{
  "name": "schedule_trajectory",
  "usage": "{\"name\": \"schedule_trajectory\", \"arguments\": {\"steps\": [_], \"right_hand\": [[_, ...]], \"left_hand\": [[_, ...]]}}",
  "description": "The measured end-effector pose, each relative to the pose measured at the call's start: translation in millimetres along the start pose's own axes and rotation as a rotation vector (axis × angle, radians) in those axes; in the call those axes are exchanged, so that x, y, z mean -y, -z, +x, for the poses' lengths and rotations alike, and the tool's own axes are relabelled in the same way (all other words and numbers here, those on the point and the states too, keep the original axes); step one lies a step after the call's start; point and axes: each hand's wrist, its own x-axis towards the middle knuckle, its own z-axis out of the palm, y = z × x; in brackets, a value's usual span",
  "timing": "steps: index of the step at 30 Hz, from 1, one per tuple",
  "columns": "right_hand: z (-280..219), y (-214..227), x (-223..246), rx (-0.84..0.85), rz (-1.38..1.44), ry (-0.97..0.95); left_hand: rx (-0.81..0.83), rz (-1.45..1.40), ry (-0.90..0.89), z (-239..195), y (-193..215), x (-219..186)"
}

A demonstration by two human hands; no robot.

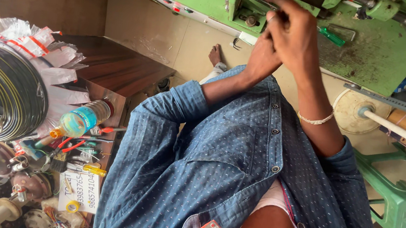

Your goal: The person works on a green industrial machine, using a screwdriver to adjust internal components. They repeatedly insert and remove a small copper-colored part, making fine adjustments with their hands.

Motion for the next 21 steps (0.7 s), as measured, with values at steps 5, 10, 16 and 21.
{"name": "schedule_trajectory", "arguments": {"steps": [5, 10, 16, 21], "right_hand": [[-1, 9, -4, 0.010, 0.349, -0.070], [-2, 12, 0, -0.129, 0.449, -0.090], [8, 23, -5, -0.314, -0.057, 0.109], [13, 23, -13, -0.344, 0.008, 0.115]], "left_hand": [[0.333, 0.320, 0.267, 0, 21, -39], [0.186, 0.401, -0.245, 0, 68, -93], [-0.030, 0.375, -0.434, -26, 141, -153], [-0.333, -0.055, -0.429, 21, 195, -134]]}}
